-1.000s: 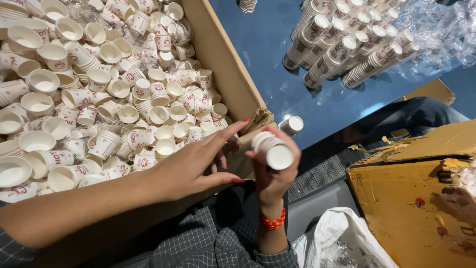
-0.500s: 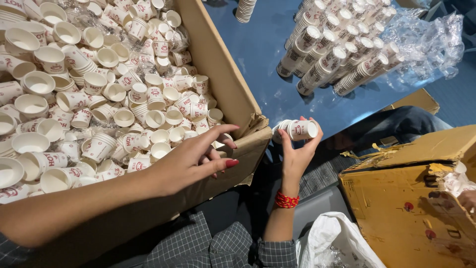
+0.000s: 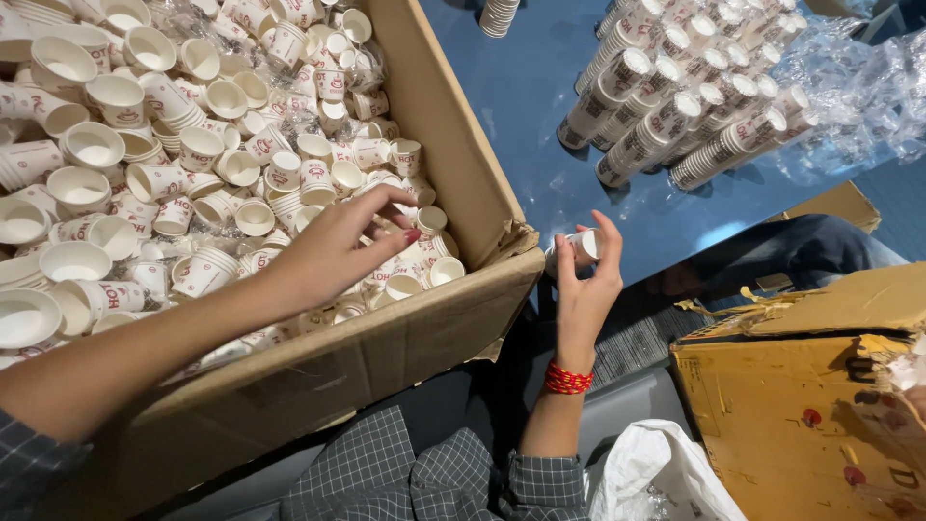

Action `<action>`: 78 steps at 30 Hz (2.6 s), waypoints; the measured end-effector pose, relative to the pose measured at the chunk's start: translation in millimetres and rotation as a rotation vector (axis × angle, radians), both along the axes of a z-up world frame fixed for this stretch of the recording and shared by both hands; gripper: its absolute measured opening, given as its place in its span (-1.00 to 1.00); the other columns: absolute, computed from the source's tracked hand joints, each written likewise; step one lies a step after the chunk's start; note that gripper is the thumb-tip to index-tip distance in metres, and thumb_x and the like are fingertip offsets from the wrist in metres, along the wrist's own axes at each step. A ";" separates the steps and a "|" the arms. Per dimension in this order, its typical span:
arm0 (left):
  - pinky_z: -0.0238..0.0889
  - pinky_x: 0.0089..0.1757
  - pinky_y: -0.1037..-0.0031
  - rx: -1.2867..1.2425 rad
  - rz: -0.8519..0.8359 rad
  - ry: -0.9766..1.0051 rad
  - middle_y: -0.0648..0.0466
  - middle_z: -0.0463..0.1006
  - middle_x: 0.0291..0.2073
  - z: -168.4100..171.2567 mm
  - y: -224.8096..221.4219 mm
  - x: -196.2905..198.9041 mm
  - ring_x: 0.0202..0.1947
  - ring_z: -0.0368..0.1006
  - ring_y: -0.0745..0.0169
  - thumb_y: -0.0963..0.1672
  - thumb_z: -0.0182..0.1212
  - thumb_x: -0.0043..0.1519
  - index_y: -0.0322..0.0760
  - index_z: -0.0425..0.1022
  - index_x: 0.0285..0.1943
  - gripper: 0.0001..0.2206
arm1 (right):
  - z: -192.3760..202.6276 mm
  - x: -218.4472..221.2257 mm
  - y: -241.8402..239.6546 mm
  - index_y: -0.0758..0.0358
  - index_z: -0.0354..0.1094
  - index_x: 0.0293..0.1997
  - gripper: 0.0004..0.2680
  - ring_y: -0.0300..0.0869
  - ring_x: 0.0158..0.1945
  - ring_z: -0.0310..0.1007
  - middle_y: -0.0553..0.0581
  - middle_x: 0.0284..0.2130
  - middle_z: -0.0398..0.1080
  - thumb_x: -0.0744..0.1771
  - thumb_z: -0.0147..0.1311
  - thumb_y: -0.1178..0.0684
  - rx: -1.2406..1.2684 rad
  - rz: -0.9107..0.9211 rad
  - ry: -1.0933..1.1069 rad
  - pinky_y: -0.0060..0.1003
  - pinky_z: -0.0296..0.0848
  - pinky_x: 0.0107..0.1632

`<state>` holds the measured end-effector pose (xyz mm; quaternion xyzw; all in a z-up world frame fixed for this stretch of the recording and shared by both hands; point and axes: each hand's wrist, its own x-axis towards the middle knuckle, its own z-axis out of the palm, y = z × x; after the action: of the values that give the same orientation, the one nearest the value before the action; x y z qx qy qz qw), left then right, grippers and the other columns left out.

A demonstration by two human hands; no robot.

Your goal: Packaging stacks of paper cups into plastic sleeves.

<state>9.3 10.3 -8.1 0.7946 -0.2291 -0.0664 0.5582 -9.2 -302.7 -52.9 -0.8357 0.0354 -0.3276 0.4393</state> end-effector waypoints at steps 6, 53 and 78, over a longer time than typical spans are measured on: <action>0.41 0.01 0.15 0.980 -0.029 -0.065 -0.10 0.55 0.07 -66.5 41.4 36.2 0.07 0.51 -0.10 0.04 0.19 0.27 -0.12 0.36 0.29 -0.56 | -17.8 5.3 -1.8 0.19 0.16 0.37 -0.57 -0.19 -0.10 0.54 0.17 -0.08 0.53 0.35 0.26 0.13 0.040 0.047 0.110 -0.26 0.51 0.03; 0.48 -0.20 0.42 0.407 -0.003 -0.970 -0.08 0.51 -0.05 36.5 -21.0 -53.6 0.19 0.43 -0.06 -0.21 0.20 0.15 -0.29 0.45 0.04 -0.74 | 14.5 -82.6 81.3 0.38 0.15 0.31 -0.69 -0.16 0.02 0.43 0.21 0.02 0.38 0.44 0.02 0.07 1.002 0.817 0.033 -0.34 0.41 0.03; 0.34 -0.27 0.52 0.493 -0.082 -1.445 0.05 0.50 0.03 37.2 -22.9 -53.0 0.19 0.39 0.22 -0.12 0.17 0.29 -0.15 0.48 0.12 -0.77 | 27.3 -84.1 85.1 0.51 0.00 0.43 -0.35 0.00 0.33 0.28 0.42 0.34 0.21 0.36 0.27 -0.24 0.792 0.615 0.077 -0.10 0.27 0.38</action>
<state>-43.7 -12.6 29.1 0.7331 -0.5453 0.3997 0.0731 -93.3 -217.7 -25.6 -0.5882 -0.0746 -0.1132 0.7973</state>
